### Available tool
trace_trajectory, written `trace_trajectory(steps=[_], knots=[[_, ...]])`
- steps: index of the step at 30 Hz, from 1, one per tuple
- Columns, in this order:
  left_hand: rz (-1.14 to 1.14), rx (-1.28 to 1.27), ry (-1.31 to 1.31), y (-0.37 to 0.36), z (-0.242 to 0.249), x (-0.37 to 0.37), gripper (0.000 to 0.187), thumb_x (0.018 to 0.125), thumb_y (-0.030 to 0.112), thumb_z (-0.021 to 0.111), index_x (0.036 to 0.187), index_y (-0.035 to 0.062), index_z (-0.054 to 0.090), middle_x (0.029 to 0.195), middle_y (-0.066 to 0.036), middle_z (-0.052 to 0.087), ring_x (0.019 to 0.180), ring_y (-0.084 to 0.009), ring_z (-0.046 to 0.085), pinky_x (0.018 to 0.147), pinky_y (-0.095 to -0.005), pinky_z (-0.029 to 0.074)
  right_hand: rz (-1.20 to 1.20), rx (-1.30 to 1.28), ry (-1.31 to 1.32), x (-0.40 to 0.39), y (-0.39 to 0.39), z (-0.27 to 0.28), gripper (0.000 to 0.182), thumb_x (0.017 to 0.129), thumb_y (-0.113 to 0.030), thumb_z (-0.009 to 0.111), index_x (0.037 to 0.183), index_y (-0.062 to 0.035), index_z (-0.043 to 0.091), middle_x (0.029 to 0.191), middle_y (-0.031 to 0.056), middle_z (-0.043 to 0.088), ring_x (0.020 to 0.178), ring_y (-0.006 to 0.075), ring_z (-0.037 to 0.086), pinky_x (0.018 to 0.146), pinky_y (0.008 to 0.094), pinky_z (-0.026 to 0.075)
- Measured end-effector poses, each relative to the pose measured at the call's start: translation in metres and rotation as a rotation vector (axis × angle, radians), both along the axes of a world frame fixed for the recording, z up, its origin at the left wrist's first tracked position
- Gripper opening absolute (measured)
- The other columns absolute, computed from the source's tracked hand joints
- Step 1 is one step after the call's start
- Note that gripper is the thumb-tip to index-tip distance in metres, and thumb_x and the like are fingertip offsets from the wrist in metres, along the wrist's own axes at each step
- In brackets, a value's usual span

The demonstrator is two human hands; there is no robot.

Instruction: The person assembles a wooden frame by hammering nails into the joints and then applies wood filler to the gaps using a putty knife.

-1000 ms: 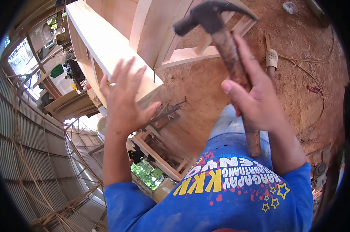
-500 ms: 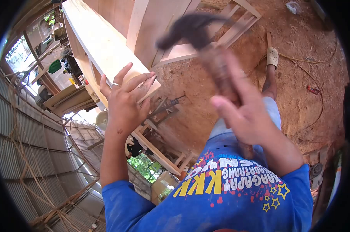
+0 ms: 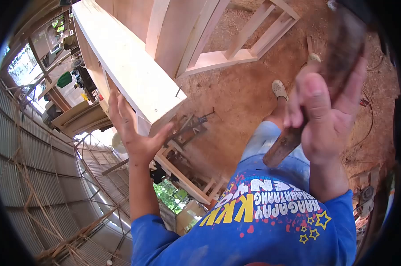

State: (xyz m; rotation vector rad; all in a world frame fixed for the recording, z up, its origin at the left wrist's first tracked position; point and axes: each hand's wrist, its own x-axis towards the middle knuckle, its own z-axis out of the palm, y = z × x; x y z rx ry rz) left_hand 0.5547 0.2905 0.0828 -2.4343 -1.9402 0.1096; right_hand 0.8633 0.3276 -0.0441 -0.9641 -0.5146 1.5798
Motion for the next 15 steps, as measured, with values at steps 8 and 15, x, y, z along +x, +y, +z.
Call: trace_trajectory(steps=[8, 15], knots=[[0.438, -0.265, -0.334, -0.026, -0.019, -0.063, 0.093, 0.067, 0.056, 0.084, 0.132, -0.0045, 0.056, 0.127, -0.021, 0.055, 0.119, -0.0379, 0.056, 0.103, -0.0472, 0.045, 0.512, 0.091, -0.059, -0.017, -0.020, -0.019, 0.079, 0.096, 0.001, 0.057, 0.165, -0.0062, 0.018, 0.142, 0.0182, 0.049, 0.122, 0.0258, 0.046, 0.099, 0.0363, 0.037], [0.316, -0.236, -0.311, -0.024, -0.017, -0.062, 0.083, 0.067, 0.055, 0.082, 0.121, -0.0049, 0.062, 0.120, -0.021, 0.056, 0.110, -0.0384, 0.055, 0.097, -0.0481, 0.045, 0.069, 0.093, -0.040, 0.001, -0.015, -0.016, 0.063, 0.102, -0.006, 0.056, 0.158, -0.0080, 0.028, 0.098, 0.0103, 0.060, 0.071, 0.0141, 0.056, 0.062, 0.0290, 0.050]])
